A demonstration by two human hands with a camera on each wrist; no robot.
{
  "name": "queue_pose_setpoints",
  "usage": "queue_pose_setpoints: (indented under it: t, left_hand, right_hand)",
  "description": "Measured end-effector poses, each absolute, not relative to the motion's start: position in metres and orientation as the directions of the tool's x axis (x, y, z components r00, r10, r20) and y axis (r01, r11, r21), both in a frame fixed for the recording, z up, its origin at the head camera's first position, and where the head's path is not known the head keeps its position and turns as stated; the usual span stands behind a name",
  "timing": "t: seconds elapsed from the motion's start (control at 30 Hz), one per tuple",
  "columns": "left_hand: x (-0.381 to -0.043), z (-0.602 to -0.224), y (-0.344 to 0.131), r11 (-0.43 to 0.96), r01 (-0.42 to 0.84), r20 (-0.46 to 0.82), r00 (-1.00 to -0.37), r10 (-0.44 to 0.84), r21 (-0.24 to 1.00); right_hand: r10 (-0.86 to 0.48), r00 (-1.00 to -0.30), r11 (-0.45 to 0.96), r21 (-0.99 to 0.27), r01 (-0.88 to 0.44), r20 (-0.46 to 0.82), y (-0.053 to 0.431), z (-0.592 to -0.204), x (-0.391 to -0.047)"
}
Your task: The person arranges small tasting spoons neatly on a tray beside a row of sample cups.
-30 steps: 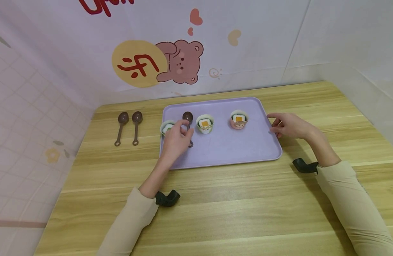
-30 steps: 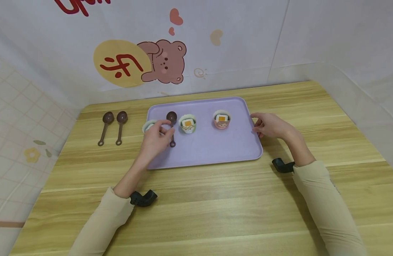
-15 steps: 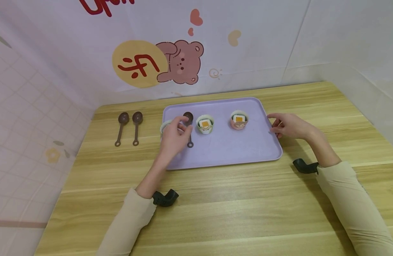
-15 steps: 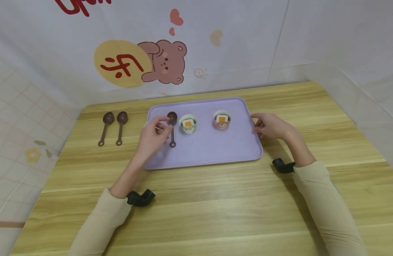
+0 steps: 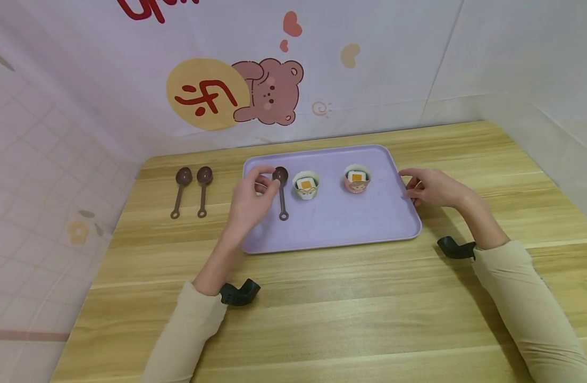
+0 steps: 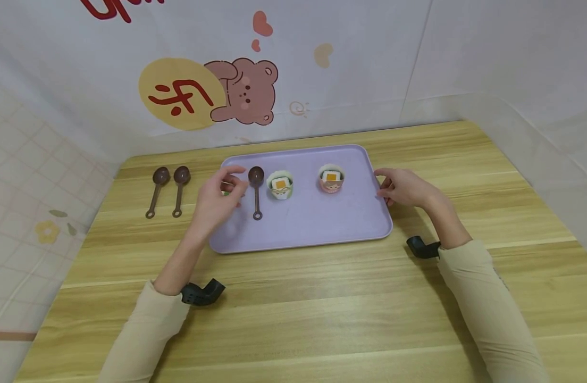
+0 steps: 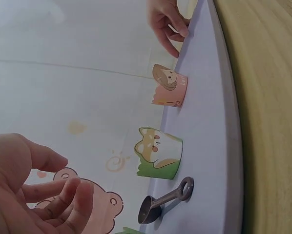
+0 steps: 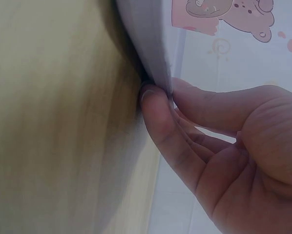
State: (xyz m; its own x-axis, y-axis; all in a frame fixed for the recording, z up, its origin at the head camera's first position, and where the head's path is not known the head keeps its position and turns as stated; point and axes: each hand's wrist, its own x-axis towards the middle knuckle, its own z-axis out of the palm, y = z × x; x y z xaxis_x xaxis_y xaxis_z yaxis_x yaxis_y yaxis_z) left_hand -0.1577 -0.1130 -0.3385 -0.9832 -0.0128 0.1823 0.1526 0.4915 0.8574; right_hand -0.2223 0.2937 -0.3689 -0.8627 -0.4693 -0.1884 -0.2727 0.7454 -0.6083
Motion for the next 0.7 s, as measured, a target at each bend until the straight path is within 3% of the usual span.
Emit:
queue_pose_setpoints:
  t: [0.7]
  left_hand:
    - [-0.161,-0.324,-0.138,0.465,0.157,0.210,-0.976,-0.064,0.871]
  right_hand:
    - [-0.469,-0.861,0.750,-0.603,-0.271,-0.196,0.293,-0.367,-0.222]
